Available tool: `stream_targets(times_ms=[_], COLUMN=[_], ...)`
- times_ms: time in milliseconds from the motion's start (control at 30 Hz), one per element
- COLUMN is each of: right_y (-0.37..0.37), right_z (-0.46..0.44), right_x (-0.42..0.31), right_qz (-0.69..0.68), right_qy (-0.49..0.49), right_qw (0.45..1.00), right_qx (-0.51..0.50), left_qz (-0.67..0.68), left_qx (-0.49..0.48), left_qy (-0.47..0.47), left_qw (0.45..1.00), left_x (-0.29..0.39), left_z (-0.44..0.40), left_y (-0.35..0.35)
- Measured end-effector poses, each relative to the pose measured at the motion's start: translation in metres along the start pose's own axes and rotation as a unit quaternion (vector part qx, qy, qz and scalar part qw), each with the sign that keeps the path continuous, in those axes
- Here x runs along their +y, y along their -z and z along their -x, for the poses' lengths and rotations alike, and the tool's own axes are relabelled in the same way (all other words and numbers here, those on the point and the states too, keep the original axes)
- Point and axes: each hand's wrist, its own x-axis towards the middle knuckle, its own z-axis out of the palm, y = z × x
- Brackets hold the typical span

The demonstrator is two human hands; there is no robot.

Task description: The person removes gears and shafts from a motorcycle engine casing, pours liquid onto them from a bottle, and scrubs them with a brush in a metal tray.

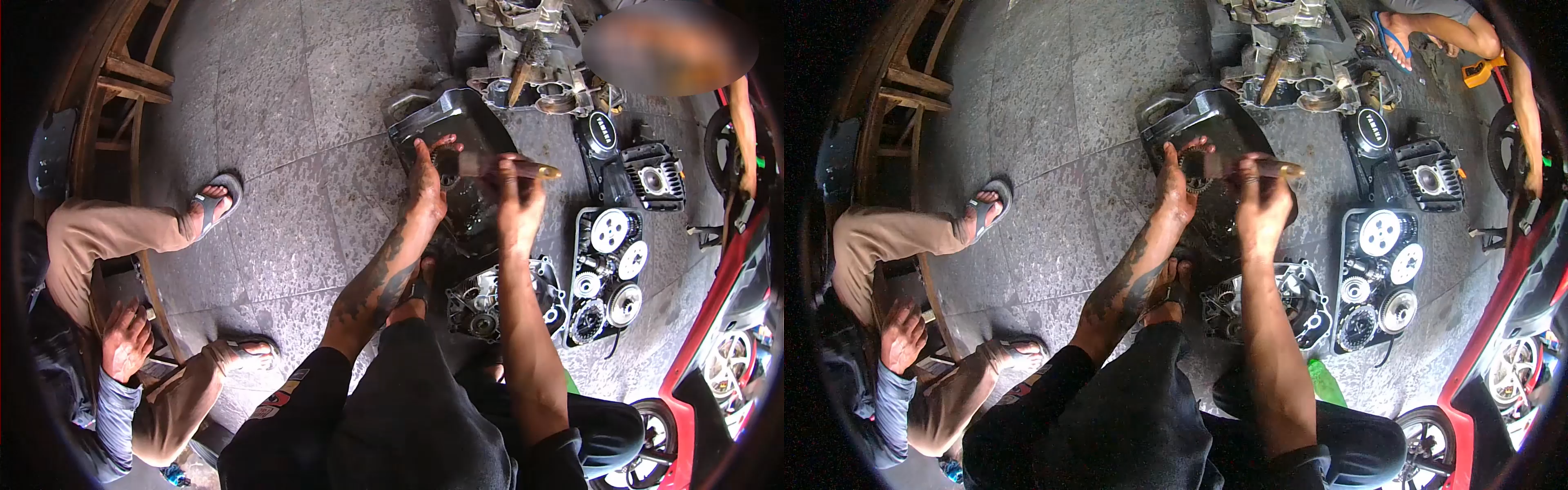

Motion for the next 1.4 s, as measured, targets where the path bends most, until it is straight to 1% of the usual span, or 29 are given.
stream_targets(times_ms=[33,100,133,167,233,300,367,433,467,500,567,600,633,667,700,767,800,833,867,900,967,1033,1100,1133,1233,1300,1333,1367,1400], right_y=[-0.003,0.006,0.008,0.009,0.006,0.004,0.009,0.013,0.012,0.008,-0.004,-0.004,-0.002,0.002,0.004,0.003,-0.005,-0.008,-0.007,-0.001,0.007,0.009,0.001,-0.004,0.007,0.013,0.016,0.011,0.002], right_z=[0.0,-0.003,-0.006,-0.006,-0.009,-0.004,-0.008,-0.01,-0.012,-0.009,-0.005,-0.005,-0.007,-0.01,-0.013,-0.009,-0.003,0.0,0.0,-0.001,-0.008,-0.01,-0.006,-0.002,-0.001,-0.005,-0.007,-0.006,-0.005], right_x=[0.006,0.011,0.006,0.002,0.006,0.011,0.006,0.001,0.001,0.004,0.005,0.006,0.007,0.006,0.008,0.003,-0.001,-0.002,0.005,0.01,0.006,0.005,0.009,0.011,0.021,0.018,0.017,0.008,0.0], right_qz=[0.138,0.215,0.221,0.202,0.094,0.112,0.249,0.216,0.18,0.183,0.059,0.156,0.153,0.179,0.205,0.213,0.096,-0.022,0.07,0.069,0.243,0.24,0.047,0.022,0.188,0.138,0.156,0.156,0.026], right_qy=[0.053,0.054,0.011,0.034,0.039,0.066,0.058,0.012,0.051,0.049,0.076,0.108,0.108,0.077,0.047,0.032,0.032,0.034,0.09,0.089,0.048,0.029,0.023,-0.004,-0.049,-0.087,-0.065,-0.065,-0.074], right_qw=[0.989,0.975,0.975,0.978,0.994,0.991,0.967,0.976,0.981,0.981,0.995,0.981,0.982,0.98,0.976,0.975,0.994,0.998,0.993,0.993,0.967,0.969,0.997,0.998,0.981,0.986,0.985,0.985,0.995], right_qx=[-0.001,0.022,0.021,0.025,0.04,-0.002,0.02,0.038,0.039,0.039,0.027,0.027,0.026,0.038,0.05,0.051,0.047,0.044,0.021,0.022,0.053,0.046,0.057,0.059,0.022,0.02,0.045,0.045,0.066], left_qz=[0.025,0.048,0.031,0.015,0.008,0.0,0.014,-0.005,-0.021,-0.02,0.013,0.012,0.006,0.0,0.0,-0.026,-0.025,-0.011,0.003,0.001,-0.003,0.012,-0.006,0.028,0.063,0.075,0.075,0.076,0.076], left_qx=[-0.012,-0.024,-0.027,-0.029,-0.012,0.002,-0.014,-0.008,-0.003,-0.001,0.027,0.027,0.0,-0.027,-0.026,-0.007,-0.007,-0.02,-0.032,-0.031,-0.039,-0.035,-0.031,-0.025,-0.059,-0.056,-0.048,-0.039,-0.038], left_qy=[0.016,0.029,0.028,0.028,0.019,0.012,0.034,0.02,0.011,0.014,0.058,0.059,0.047,0.033,0.03,0.005,0.009,0.015,0.019,0.019,0.036,0.045,0.024,0.034,0.013,0.016,0.019,0.021,0.021], left_qw=[0.999,0.998,0.999,0.999,1.0,1.0,0.999,1.0,1.0,1.0,0.998,0.998,0.999,0.999,0.999,1.0,1.0,1.0,0.999,0.999,0.999,0.998,0.999,0.999,0.996,0.995,0.996,0.996,0.996], left_x=[0.003,0.005,0.007,0.007,0.008,0.01,0.013,0.011,0.011,0.008,0.014,0.01,0.009,0.009,0.008,0.003,0.001,0.001,0.0,0.0,0.003,0.006,0.007,0.009,0.002,0.0,-0.002,0.0,0.001], left_z=[0.003,0.003,0.001,-0.001,0.002,0.007,0.008,0.004,0.005,0.006,0.015,0.013,0.011,0.009,0.006,0.004,0.005,0.004,0.002,0.002,0.001,0.003,0.01,0.014,0.002,-0.002,-0.003,0.0,0.002], left_y=[-0.004,-0.003,-0.001,0.001,-0.003,-0.011,-0.011,-0.005,-0.004,-0.004,-0.017,-0.014,-0.01,-0.007,-0.004,0.001,-0.001,-0.003,-0.004,-0.002,-0.001,0.001,-0.006,-0.012,-0.001,0.004,0.006,0.004,0.002])
